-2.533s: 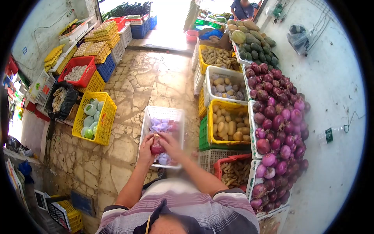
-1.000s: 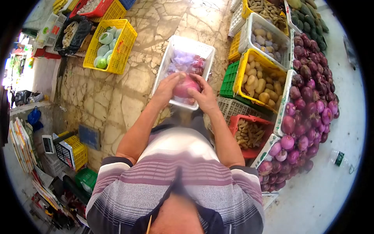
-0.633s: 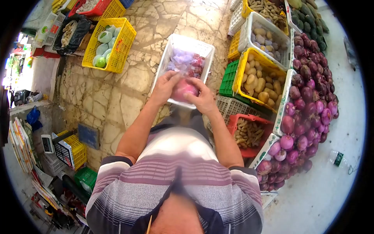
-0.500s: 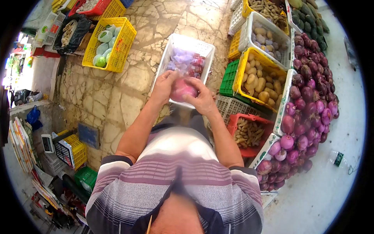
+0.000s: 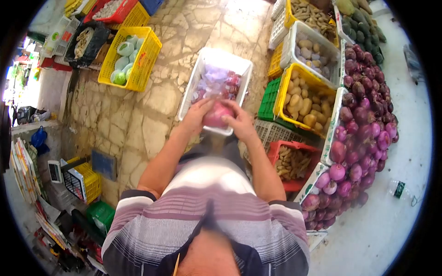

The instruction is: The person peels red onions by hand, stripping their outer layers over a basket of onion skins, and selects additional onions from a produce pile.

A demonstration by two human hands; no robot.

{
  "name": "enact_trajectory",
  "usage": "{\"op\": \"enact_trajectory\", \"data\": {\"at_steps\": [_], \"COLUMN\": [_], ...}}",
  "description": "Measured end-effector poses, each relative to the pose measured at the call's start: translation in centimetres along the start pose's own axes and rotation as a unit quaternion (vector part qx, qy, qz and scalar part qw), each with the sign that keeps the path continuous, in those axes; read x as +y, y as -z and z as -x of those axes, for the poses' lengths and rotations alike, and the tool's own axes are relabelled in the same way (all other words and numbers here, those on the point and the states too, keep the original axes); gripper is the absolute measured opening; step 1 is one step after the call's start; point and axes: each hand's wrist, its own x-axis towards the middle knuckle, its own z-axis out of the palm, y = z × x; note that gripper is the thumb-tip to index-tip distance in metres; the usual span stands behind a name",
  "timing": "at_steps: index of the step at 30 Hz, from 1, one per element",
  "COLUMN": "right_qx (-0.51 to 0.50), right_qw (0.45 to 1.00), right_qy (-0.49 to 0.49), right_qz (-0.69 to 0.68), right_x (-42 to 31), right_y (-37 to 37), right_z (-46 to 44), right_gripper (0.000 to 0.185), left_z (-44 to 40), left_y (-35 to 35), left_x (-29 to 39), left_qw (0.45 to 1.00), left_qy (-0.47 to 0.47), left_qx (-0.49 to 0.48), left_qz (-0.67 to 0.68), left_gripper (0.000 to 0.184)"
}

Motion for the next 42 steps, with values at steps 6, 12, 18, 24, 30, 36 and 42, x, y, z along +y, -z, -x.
{"op": "enact_trajectory", "data": {"at_steps": [6, 12, 18, 24, 30, 36, 42], "right_qx": [0.105, 0.135, 0.179, 0.223, 0.223, 0.220, 0.210], "right_qw": [0.962, 0.905, 0.851, 0.854, 0.864, 0.876, 0.883], "right_qy": [0.109, 0.169, 0.169, 0.164, 0.144, 0.120, 0.097], "right_qz": [0.228, 0.367, 0.464, 0.441, 0.429, 0.412, 0.408], "right_x": [-0.9, -4.3, -4.3, -3.3, -3.0, -3.3, -3.6], "right_y": [-1.8, -3.0, -3.7, -3.3, -2.5, -2.3, -2.3], "right_z": [-1.0, -0.6, -0.6, -1.0, -1.3, -1.1, -0.7], "right_gripper": [0.026, 0.018, 0.013, 0.013, 0.015, 0.017, 0.018], "left_z": [-0.1, -0.6, -2.0, -1.4, -0.9, -0.1, 0.2], "left_y": [-0.6, 0.2, 1.0, -0.3, 0.0, -0.3, 0.3], "left_x": [0.1, -0.8, -2.0, -0.5, 0.2, 0.6, 0.6], "left_qw": [0.975, 0.965, 0.944, 0.953, 0.968, 0.987, 0.988], "left_qy": [-0.068, -0.078, -0.117, -0.132, -0.085, -0.056, 0.030], "left_qx": [0.050, 0.055, 0.082, 0.061, 0.025, -0.038, -0.074], "left_qz": [-0.208, -0.244, -0.297, -0.266, -0.235, -0.148, -0.129], "left_gripper": [0.036, 0.037, 0.036, 0.035, 0.034, 0.036, 0.039]}}
